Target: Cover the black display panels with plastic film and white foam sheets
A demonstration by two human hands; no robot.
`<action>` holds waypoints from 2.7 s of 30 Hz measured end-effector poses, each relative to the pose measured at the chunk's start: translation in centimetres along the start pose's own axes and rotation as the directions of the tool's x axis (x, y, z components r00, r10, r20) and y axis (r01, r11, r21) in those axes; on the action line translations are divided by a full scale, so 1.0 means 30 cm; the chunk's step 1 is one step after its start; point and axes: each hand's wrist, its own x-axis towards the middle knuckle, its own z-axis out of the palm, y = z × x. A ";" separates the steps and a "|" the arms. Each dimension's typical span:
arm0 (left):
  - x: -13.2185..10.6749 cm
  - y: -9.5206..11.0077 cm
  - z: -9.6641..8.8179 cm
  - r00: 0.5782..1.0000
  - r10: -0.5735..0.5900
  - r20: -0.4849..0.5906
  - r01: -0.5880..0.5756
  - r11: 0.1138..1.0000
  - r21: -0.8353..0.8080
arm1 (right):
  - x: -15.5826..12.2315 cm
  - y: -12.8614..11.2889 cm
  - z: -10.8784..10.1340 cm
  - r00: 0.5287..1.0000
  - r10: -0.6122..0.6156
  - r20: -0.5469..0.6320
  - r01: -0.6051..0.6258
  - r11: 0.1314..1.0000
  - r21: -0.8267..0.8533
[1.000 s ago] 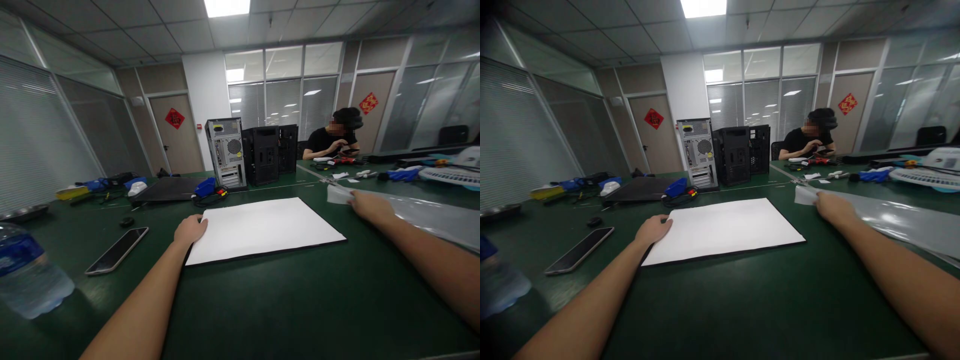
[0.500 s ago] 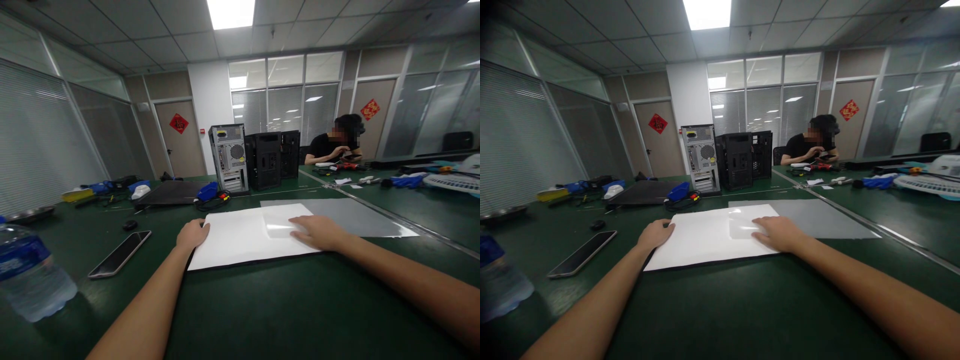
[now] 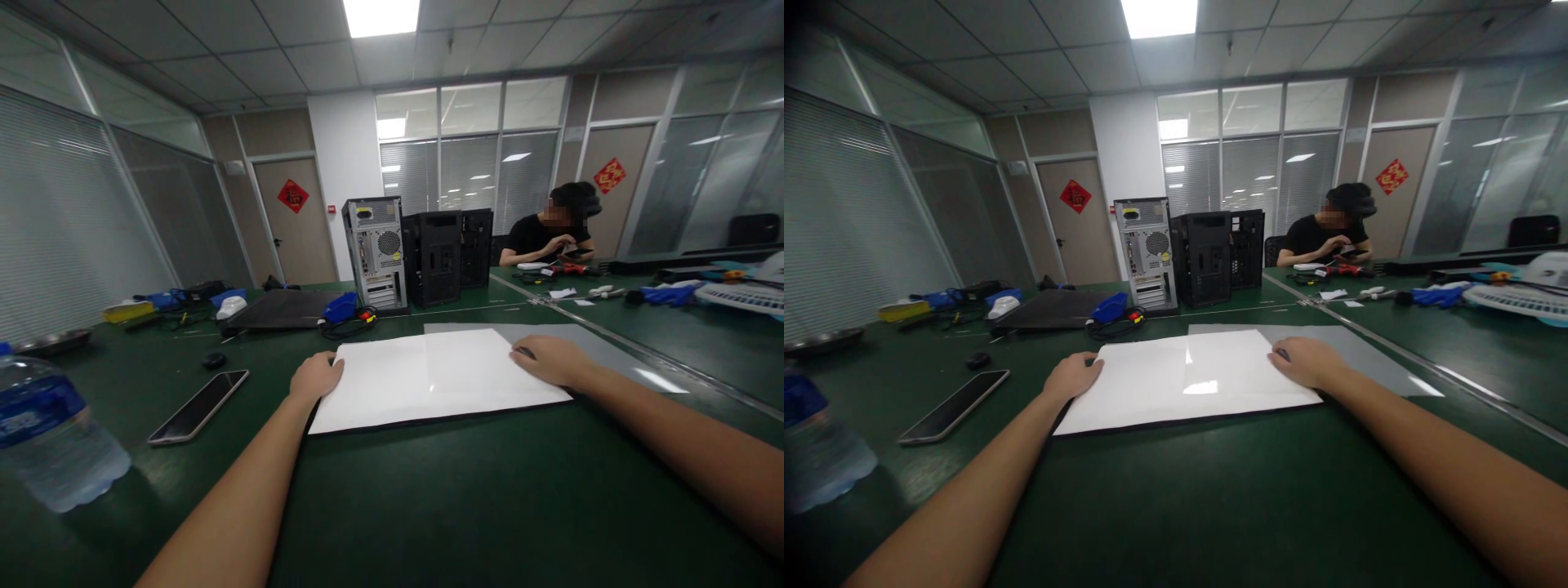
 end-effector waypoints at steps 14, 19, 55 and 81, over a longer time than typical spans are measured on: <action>0.001 -0.003 0.005 1.000 -0.001 -0.007 0.001 1.000 -0.013 | -0.014 -0.082 -0.030 0.983 -0.179 -0.040 0.182 0.980 0.085; -0.003 -0.002 0.003 1.000 0.008 -0.011 -0.008 1.000 -0.006 | -0.017 -0.119 -0.026 0.975 -0.222 0.015 0.203 0.915 0.349; 0.004 -0.011 0.011 0.998 0.058 -0.019 -0.058 0.998 -0.004 | -0.047 -0.237 -0.052 0.912 -0.408 -0.033 0.401 0.873 0.278; 0.001 -0.010 0.002 1.000 -0.029 0.006 0.030 0.992 -0.119 | -0.123 -0.416 -0.098 0.788 -0.616 -0.013 0.595 0.755 0.277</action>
